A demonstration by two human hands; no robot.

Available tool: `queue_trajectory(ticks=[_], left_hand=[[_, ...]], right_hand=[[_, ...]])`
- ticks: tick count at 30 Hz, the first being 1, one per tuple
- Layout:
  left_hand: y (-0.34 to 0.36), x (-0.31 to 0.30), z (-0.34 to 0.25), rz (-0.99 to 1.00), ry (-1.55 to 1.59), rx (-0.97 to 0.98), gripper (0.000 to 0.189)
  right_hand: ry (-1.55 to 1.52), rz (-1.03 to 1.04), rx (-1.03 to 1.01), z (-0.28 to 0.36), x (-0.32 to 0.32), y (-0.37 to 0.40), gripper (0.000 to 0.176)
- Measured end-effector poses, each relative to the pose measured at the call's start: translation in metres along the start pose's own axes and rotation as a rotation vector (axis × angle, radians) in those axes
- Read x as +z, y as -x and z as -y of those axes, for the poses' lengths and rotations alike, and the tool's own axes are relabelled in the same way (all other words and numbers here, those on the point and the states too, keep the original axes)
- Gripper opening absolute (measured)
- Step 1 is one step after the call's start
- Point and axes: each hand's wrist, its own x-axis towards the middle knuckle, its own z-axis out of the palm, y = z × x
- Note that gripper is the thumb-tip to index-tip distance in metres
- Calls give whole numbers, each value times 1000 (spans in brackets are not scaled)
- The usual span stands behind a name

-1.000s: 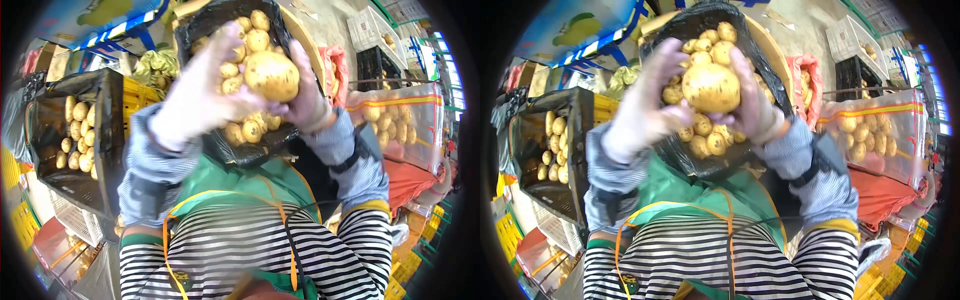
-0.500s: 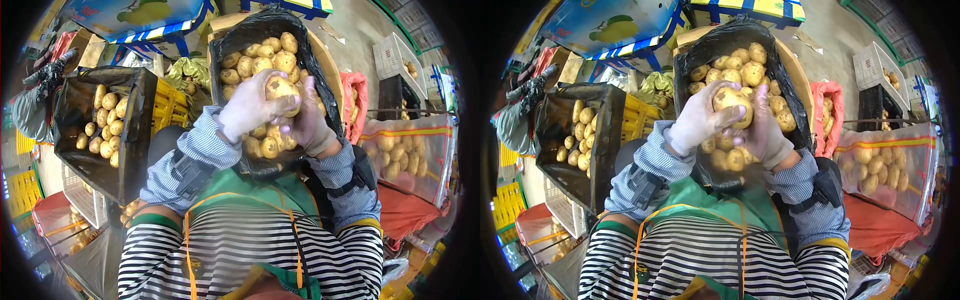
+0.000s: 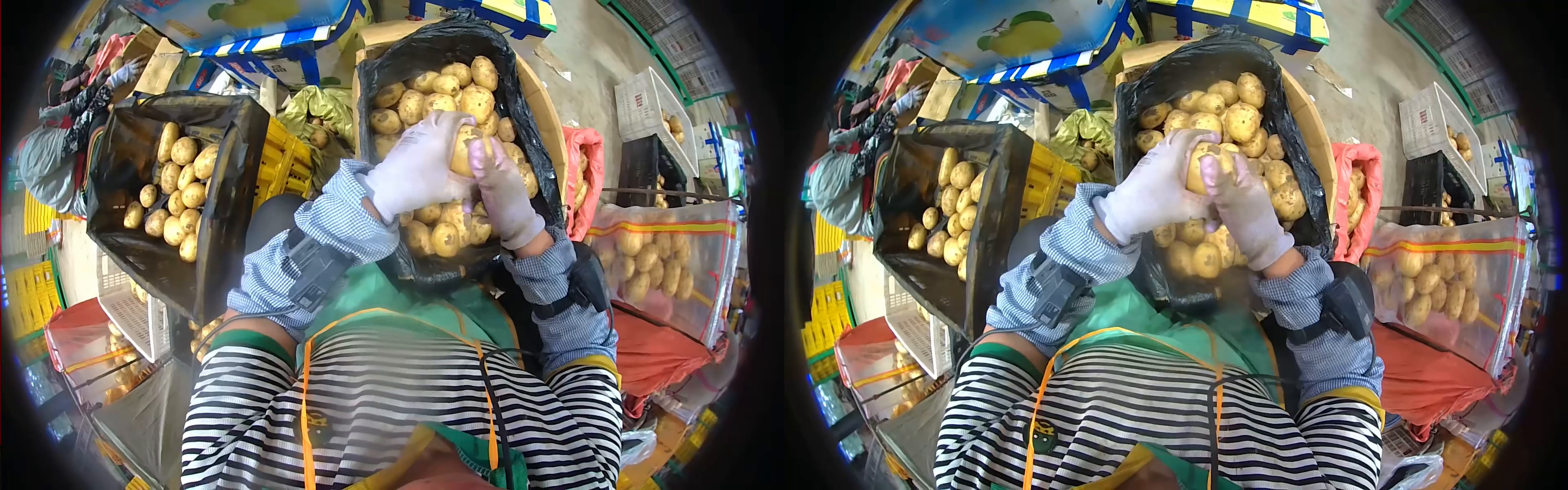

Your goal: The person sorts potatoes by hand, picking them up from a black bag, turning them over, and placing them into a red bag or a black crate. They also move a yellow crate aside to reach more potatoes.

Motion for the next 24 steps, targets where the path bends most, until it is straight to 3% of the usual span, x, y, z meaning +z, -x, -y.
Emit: queue_trajectory(ticks=[2,3,4,6,7,8,9,10,12,13,14,15,17,19,20,21,22,23,24], left_hand=[[4,3,-1,-77,-78,98,90],[7,1,-4,-85,-78,98,90],[11,-1,-7,-93,-81,99,90],[18,-5,-11,-116,-95,102,87],[21,-5,-9,-131,-99,97,87],[23,-5,-9,-144,109,61,80],[25,-5,-10,-157,316,29,74],[29,-6,-10,-172,307,26,74],[37,-17,-28,-229,748,-122,53],[30,-9,-4,-334,470,-108,41],[31,-14,-3,-345,464,-111,41],[34,-17,-2,-329,608,-126,41],[36,-21,-1,-310,823,-112,48],[36,-15,-4,-327,689,-201,48],[39,-15,-9,-341,563,-296,48],[41,-11,-3,-330,572,-198,50],[43,-22,-11,-261,887,-331,42],[47,-36,-7,-294,876,-329,42],[50,-56,1,-378,1076,-247,36]], right_hand=[[345,-311,-327,4,7,-11,55],[-78,-272,112,52,1,-10,49],[-76,-269,105,46,2,-10,49],[169,-360,-310,37,5,-14,52],[-233,-169,184,36,4,-14,57],[-234,-156,171,41,2,-14,57],[-450,-11,263,43,-2,-14,58],[-664,140,356,45,-2,-13,59],[-834,53,417,63,22,-9,60],[-908,11,423,80,26,-7,57],[-981,-32,431,90,28,-4,55],[-846,-10,298,88,29,1,51],[-742,-40,268,92,32,4,47],[-628,-141,309,99,33,1,37],[-741,-183,209,72,35,-5,35],[-668,-183,279,68,24,-10,34],[-592,-183,343,70,16,-15,33],[-611,-155,331,74,14,-19,33],[-629,-136,324,79,11,-20,34]])
